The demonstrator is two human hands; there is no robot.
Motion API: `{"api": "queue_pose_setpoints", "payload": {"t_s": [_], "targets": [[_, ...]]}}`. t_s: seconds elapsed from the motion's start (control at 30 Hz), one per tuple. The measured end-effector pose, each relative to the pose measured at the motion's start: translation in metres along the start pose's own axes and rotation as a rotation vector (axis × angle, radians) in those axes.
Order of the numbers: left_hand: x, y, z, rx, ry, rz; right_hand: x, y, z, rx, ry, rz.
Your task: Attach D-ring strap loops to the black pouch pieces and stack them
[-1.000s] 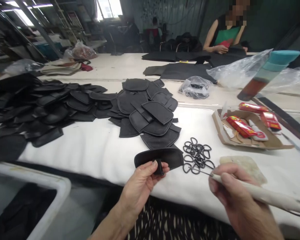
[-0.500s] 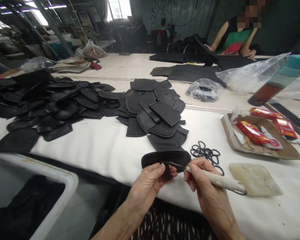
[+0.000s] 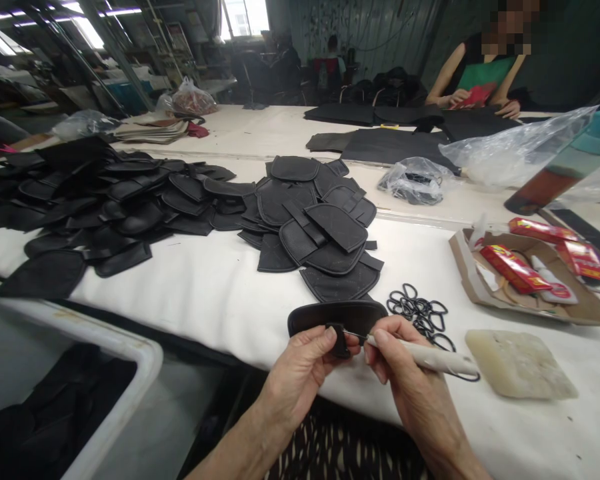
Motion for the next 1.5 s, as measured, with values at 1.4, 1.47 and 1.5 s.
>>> {"api": "queue_pose_setpoints", "payload": {"t_s": [1.4,1.47,1.5], "targets": [[0.000,0.005,-0.004,-0.238,-0.063,-0.031,0.049,0.050,-0.029,0.000,0.095,-0.198],[-0.001,0.005,-0.004,-0.233,-0.055,-0.034,0.049,0.056,-0.032,-0.014,0.104,-0.217],[-0.001,0.004,-0.004,-0.223,-0.039,-0.036,0.048,0.060,-0.033,-0.024,0.104,-0.228]]}}
Point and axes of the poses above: each hand's wrist, its own z-axis towards the middle knuckle, its own y-axis out of the back of the hand, x = y × z, the point moved 8 cm from there along z, towards the middle knuckle, and after that the axes turned 5 degrees about z, right-handed, at the moved point
